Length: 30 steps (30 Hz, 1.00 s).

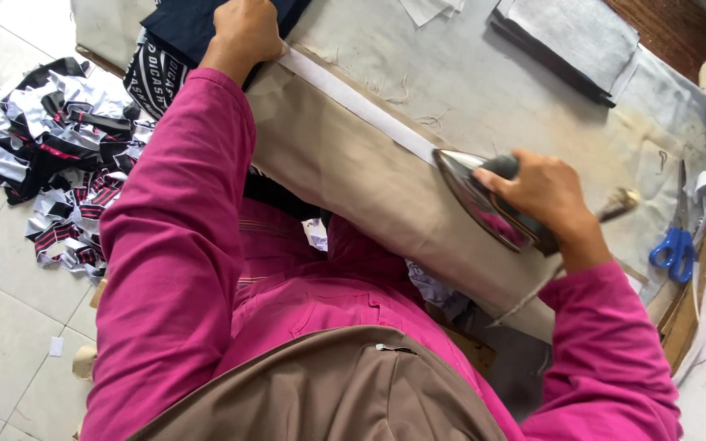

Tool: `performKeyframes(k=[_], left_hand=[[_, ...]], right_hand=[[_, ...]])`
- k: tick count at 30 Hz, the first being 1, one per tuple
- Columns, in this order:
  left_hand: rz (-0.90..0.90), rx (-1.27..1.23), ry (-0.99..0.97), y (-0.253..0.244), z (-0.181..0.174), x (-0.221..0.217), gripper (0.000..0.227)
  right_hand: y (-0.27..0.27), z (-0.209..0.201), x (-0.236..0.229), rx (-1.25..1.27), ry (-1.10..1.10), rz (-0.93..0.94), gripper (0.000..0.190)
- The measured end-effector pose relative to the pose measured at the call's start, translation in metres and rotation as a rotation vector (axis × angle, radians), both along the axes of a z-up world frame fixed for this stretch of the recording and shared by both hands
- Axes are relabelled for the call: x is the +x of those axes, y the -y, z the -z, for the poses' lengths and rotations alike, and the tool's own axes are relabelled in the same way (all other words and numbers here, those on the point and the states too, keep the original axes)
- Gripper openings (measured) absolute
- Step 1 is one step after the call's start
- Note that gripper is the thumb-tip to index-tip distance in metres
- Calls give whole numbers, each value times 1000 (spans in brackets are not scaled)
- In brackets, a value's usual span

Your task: The person folds a beige fabric on a worktable, places a white strip along the fold, and irons the strip to adhere it. They then use scissors to trim the excess strip. Another person briefly hands over a folded piece of fabric.

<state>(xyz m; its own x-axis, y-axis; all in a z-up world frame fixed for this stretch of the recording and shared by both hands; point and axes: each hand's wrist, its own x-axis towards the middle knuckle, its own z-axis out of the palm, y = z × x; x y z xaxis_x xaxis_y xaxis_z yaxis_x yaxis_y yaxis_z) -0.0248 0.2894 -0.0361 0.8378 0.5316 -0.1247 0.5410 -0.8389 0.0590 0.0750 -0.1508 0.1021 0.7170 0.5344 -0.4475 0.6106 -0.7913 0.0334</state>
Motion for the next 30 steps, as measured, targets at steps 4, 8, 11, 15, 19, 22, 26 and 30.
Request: performKeyframes(k=[4, 8, 11, 15, 19, 22, 26, 30], left_hand=[[-39, -17, -35, 5, -13, -1, 33], [-59, -53, -50, 12, -25, -4, 37], [-68, -64, -29, 12, -21, -3, 35], [-83, -86, -41, 12, -21, -3, 33], [-65, -101, 0, 12, -18, -5, 28], [-57, -117, 14, 12, -18, -5, 24], [-59, -164, 16, 15, -27, -9, 19], [-63, -170, 19, 10, -28, -11, 18]], right_hand=[[-47, -7, -9, 46, -70, -17, 58], [-90, -10, -16, 86, -102, -58, 58], [-117, -5, -18, 138, -112, -91, 57], [-152, 8, -19, 163, -73, -170, 59], [-184, 8, -26, 208, -98, -180, 57], [-203, 16, -26, 215, -62, -204, 61], [-222, 23, -26, 242, -20, -238, 62], [-237, 24, -28, 240, -22, -234, 63]])
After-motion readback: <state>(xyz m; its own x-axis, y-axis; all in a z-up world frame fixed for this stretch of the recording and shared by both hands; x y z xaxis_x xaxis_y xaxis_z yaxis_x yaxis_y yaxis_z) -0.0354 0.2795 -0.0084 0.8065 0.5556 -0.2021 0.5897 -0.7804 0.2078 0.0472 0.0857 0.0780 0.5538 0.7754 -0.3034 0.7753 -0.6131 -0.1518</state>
